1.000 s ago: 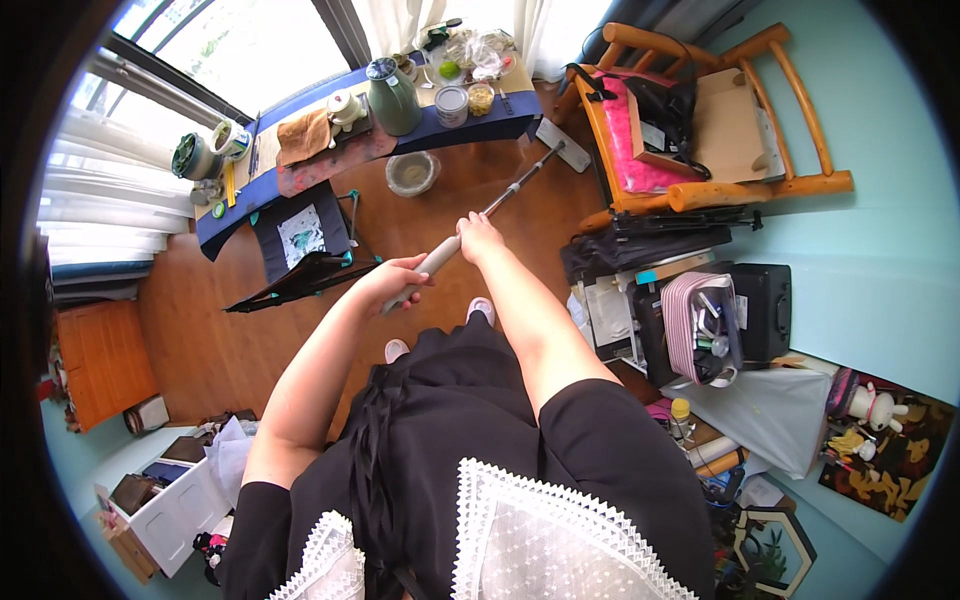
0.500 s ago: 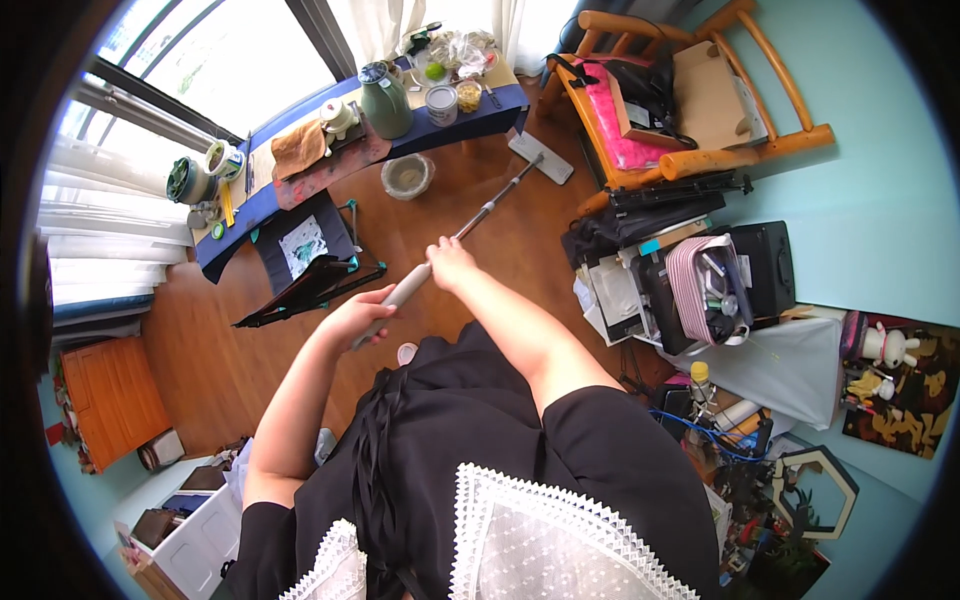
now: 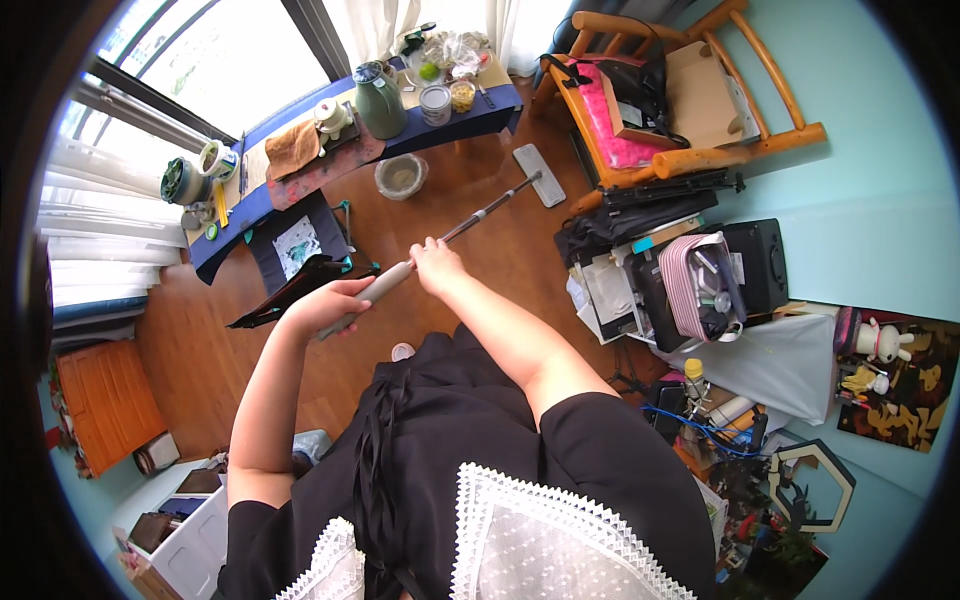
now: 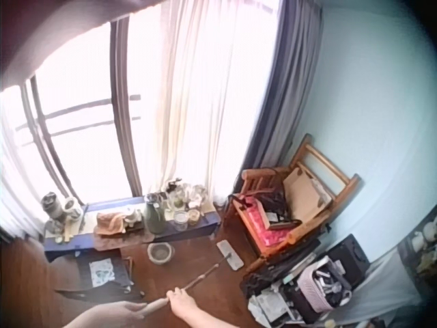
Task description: The person cleans the floor by first rinsing and wringing out a mop head in a bathroom sink, and then pushing the flat mop across the wooden floor in a living area, navigating around furniture and items on the ground.
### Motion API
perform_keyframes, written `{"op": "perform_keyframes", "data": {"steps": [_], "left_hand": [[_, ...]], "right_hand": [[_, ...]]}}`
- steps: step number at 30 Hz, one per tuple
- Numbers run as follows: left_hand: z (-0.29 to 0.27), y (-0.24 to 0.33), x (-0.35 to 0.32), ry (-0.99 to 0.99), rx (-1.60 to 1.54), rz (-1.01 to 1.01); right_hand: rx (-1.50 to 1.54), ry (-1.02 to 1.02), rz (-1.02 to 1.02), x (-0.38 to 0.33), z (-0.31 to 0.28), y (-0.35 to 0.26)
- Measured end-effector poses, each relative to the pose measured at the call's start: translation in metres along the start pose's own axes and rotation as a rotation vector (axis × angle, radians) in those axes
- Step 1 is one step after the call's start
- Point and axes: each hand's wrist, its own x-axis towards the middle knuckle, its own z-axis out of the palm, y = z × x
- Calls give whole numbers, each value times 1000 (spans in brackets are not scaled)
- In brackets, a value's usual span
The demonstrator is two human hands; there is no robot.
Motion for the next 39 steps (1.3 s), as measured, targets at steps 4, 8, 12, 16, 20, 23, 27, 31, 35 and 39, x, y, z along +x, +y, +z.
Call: {"op": "perform_keyframes", "data": {"steps": [4,8,12,16,20,23,27,31,35,39], "left_hand": [[31,28,41,-15,105,-2],[55,38,79,-4,34,-25],[82,39,101,64,112,-21],[89,27,107,105,170,18],[87,11,103,126,140,41],[70,-8,89,117,120,53],[33,-42,44,94,15,1],[-3,-87,-19,105,-1,39],[-38,-115,-87,131,-6,2],[-60,-141,-115,132,-9,-6]], "right_hand": [[-2,20,76,3,-14,49],[-11,64,109,4,-20,93],[27,-27,193,1,-24,114],[68,-23,242,-1,-14,118],[23,43,253,-1,2,111],[44,26,246,0,14,86],[-6,16,168,2,37,31],[-60,43,37,-5,72,-40],[-33,-166,-37,-11,73,-120],[-33,-230,-68,-15,82,-161]]}}
